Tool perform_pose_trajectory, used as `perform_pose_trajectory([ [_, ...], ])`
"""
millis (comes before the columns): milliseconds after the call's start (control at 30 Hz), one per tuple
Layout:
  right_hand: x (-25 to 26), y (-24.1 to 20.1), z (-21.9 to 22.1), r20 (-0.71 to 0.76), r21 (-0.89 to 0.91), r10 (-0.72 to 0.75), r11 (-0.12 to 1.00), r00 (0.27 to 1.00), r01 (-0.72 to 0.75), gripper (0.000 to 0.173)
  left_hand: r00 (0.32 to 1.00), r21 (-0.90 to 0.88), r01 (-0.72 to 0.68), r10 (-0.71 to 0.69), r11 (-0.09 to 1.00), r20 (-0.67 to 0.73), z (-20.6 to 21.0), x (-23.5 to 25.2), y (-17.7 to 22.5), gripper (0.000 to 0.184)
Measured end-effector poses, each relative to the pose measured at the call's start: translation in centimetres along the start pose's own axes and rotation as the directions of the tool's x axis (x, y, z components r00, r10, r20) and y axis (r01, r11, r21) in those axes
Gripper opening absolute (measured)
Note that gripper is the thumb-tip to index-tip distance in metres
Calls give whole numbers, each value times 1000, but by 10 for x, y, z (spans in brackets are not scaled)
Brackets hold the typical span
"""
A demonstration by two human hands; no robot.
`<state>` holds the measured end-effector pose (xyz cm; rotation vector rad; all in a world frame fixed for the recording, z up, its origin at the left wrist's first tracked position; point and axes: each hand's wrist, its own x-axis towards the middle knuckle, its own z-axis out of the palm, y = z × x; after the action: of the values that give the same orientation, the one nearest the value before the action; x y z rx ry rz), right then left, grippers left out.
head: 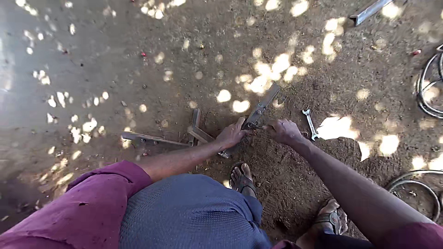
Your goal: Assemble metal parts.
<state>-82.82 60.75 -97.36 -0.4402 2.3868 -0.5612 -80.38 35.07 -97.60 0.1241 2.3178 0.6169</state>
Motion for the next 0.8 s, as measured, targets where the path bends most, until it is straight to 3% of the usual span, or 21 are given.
perform_pose_trajectory([
  [167,20,-6,-26,-1,-207,-111,972,994,109,35,996,-23,56,-58,998,-66,19,-8,0,62],
  [333,39,5,-28,2,-206,-123,971,992,120,34,978,11,22,-19,1000,-208,42,0,-13,57],
  [433,30,13,-11,71,50,-51,998,996,47,32,976,-3,32,-32,999,-218,43,0,-12,56],
  [500,13,10,22,37,375,8,927,999,-21,33,970,-30,45,-51,999,-236,46,0,-9,56],
  [533,2,-1,46,20,567,83,820,996,-79,34,964,-49,47,-58,998,-259,50,-1,-8,56],
  [600,-14,-37,92,14,858,246,495,969,-138,37,950,-72,45,-65,996,-305,58,0,-8,55],
  [667,-13,-68,124,8,968,367,229,930,-99,37,944,-76,49,-71,996,-323,60,1,-7,54],
  [700,-12,-74,130,10,979,398,184,918,-90,38,943,-72,49,-70,996,-325,60,1,-7,53],
  [733,-12,-75,131,10,976,406,196,914,-98,39,943,-70,52,-72,996,-324,59,1,-7,53],
  [800,-18,-65,120,-9,927,388,349,922,-138,40,944,-75,55,-76,996,-320,59,-1,-6,53],
])
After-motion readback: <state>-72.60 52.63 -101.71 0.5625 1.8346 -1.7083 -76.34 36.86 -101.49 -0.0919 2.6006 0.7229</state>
